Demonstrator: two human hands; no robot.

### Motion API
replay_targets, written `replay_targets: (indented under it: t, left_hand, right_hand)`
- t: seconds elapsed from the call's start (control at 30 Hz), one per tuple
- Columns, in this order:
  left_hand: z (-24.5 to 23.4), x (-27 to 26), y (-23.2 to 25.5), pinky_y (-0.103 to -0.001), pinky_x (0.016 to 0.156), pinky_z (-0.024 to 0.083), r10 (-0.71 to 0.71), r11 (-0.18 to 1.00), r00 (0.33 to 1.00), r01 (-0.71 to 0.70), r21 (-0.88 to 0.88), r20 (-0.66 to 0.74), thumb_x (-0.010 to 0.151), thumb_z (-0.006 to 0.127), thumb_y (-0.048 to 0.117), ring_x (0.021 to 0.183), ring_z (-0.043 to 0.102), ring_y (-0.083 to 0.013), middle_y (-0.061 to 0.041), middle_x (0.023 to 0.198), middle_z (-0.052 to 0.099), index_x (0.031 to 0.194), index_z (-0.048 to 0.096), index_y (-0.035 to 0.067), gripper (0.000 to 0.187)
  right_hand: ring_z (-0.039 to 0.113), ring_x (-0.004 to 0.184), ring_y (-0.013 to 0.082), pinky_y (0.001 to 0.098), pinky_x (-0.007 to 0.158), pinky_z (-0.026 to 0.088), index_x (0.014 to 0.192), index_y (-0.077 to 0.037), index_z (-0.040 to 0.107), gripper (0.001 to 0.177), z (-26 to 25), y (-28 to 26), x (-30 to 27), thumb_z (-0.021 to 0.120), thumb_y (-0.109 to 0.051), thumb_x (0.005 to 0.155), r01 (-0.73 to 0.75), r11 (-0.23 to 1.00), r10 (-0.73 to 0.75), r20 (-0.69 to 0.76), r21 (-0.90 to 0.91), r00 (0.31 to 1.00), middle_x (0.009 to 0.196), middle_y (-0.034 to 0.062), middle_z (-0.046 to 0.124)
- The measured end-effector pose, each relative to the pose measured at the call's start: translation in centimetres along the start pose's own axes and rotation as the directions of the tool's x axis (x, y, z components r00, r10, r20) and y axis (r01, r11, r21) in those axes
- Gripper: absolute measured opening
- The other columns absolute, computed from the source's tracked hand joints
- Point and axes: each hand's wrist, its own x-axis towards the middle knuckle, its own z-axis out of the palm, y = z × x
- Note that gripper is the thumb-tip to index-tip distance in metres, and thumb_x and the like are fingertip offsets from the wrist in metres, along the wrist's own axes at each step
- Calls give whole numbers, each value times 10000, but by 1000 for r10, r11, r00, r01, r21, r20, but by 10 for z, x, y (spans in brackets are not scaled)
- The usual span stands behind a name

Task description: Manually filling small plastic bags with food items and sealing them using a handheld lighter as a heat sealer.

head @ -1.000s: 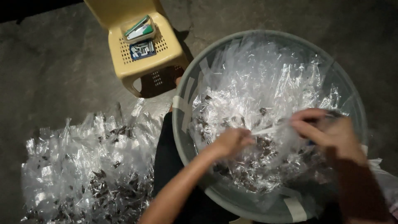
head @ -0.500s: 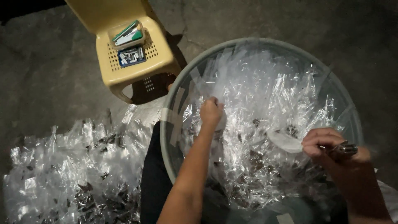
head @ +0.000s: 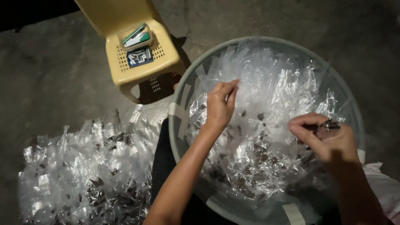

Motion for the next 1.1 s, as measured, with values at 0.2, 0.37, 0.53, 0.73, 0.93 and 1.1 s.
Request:
replay_targets:
  t: [0.2, 0.37, 0.53, 0.73, 0.93, 1.1]
  left_hand:
    - [-32, -8, 55, -250, 694, 576, -131, 955, 985, 156, -251, 113, 876, 751, 93, 713, 653, -123, -55, 801, 729, 1096, 745, 6, 236]
    - [-56, -25, 96, -249, 718, 562, -134, 920, 971, 195, -339, 197, 865, 764, 99, 751, 642, -114, -38, 810, 703, 1045, 731, 13, 202]
    - [-72, -36, 113, -241, 659, 548, -67, 928, 961, 158, -338, 267, 845, 787, 92, 710, 639, -113, -44, 778, 707, 1013, 736, 4, 196]
    - [-84, -39, 113, -260, 842, 596, -74, 920, 940, 193, -342, 332, 821, 780, 12, 869, 677, -119, -54, 1001, 767, 1174, 706, 45, 362]
    - [-80, -43, 116, -276, 784, 608, 42, 950, 957, 51, -308, 286, 776, 798, -66, 954, 678, -170, -126, 1168, 685, 1337, 569, 0, 609]
    - [-94, -40, 113, -446, 1123, 507, 152, 961, 841, -3, -277, 519, 772, 687, 108, 1244, 606, -295, -151, 1320, 599, 1406, 502, 36, 664]
  right_hand:
    - [700, 834, 258, 379, 769, 598, 1140, -23, 716, 260, 21, -63, 3, 713, -79, 886, -291, 953, 280, -124, -83, 952, 993, 152, 749]
    - [654, 957, 241, 338, 709, 561, 828, 114, 586, 185, 26, -67, 10, 664, -48, 872, -140, 987, 139, 20, 75, 990, 1263, 207, 673]
    - [555, 641, 164, 263, 546, 442, 1017, 129, 732, 223, 28, -62, 14, 711, -15, 848, -150, 981, 148, 25, 122, 989, 1113, 152, 761]
    - [653, 912, 185, 281, 698, 556, 929, -37, 691, 86, 16, -37, 8, 716, -65, 853, 12, 992, -19, 51, 129, 999, 1200, 117, 693]
    - [678, 619, 249, 313, 564, 536, 1287, 42, 709, 506, 21, -62, 1, 712, -2, 783, -195, 980, 184, 199, 41, 963, 787, 174, 730]
    - [578, 517, 149, 272, 498, 434, 967, 8, 796, 191, 27, -42, 6, 774, -5, 778, -90, 992, 67, 234, 86, 970, 711, 116, 770]
